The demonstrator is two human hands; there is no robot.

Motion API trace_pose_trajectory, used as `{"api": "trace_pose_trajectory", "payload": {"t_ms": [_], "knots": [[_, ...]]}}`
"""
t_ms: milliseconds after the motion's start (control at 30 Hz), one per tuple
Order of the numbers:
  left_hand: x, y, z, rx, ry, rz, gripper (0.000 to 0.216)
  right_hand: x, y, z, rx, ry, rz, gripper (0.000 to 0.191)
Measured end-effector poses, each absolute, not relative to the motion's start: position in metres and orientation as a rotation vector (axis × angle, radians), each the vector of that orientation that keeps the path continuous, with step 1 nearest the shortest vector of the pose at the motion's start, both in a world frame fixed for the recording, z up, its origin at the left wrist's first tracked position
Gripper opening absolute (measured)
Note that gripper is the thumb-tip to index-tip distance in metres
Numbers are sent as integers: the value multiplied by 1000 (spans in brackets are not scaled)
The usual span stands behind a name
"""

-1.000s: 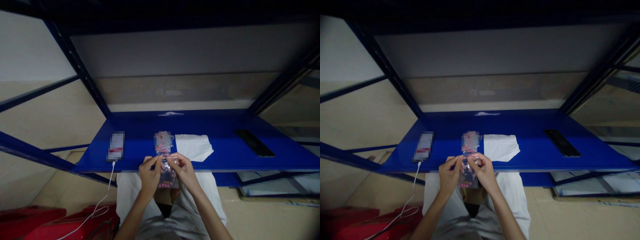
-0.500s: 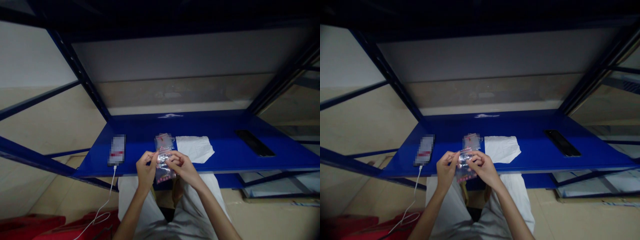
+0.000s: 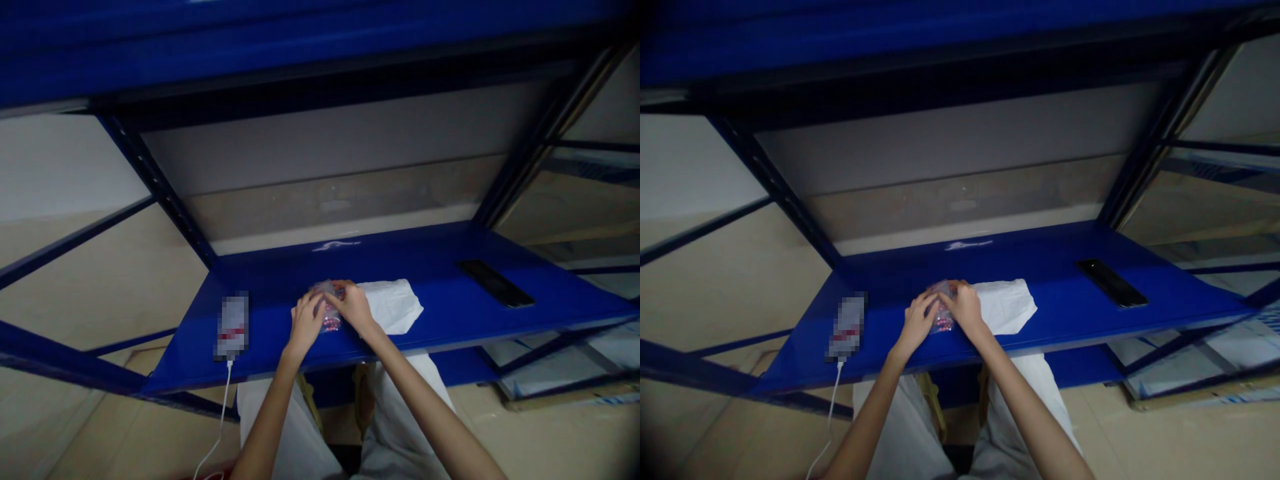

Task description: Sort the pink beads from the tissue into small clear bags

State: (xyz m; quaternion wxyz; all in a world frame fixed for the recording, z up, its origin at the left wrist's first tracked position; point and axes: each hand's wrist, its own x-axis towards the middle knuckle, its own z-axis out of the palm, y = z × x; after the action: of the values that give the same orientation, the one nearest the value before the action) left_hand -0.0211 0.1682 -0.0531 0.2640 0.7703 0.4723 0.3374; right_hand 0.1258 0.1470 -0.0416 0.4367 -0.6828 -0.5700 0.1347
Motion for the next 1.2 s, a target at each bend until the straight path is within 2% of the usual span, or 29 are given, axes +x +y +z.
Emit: {"api": "trace_pose_trajectory", "payload": {"t_ms": [133, 233, 367, 633, 800, 933, 1000, 1200], "knots": [[-19, 170, -64, 2110, 1229, 863, 28, 125, 136, -52, -1713, -1388, 312, 31], [-19, 172, -58, 2051, 1261, 938, 30, 123, 132, -57, -1694, -1439, 388, 24], [-23, 168, -48, 1960, 1303, 1105, 31, 129, 123, -56, -1605, -1367, 382, 27], [-68, 145, -67, 1869, 1382, 1478, 22, 222, 79, -74, -1724, -1168, -32, 31], [-69, 138, -81, 2038, 1400, 1247, 23, 263, 64, -91, -1807, -983, -118, 37], [-55, 136, -79, 2114, 1392, 1103, 26, 242, 63, -79, -1753, -1027, -210, 34], [-51, 139, -78, 2047, 1442, 1157, 26, 216, 66, -67, -1713, -1027, -78, 33], [-47, 168, -84, 1913, 1637, 1083, 37, 133, 89, -51, -1511, -1058, 851, 50]]}}
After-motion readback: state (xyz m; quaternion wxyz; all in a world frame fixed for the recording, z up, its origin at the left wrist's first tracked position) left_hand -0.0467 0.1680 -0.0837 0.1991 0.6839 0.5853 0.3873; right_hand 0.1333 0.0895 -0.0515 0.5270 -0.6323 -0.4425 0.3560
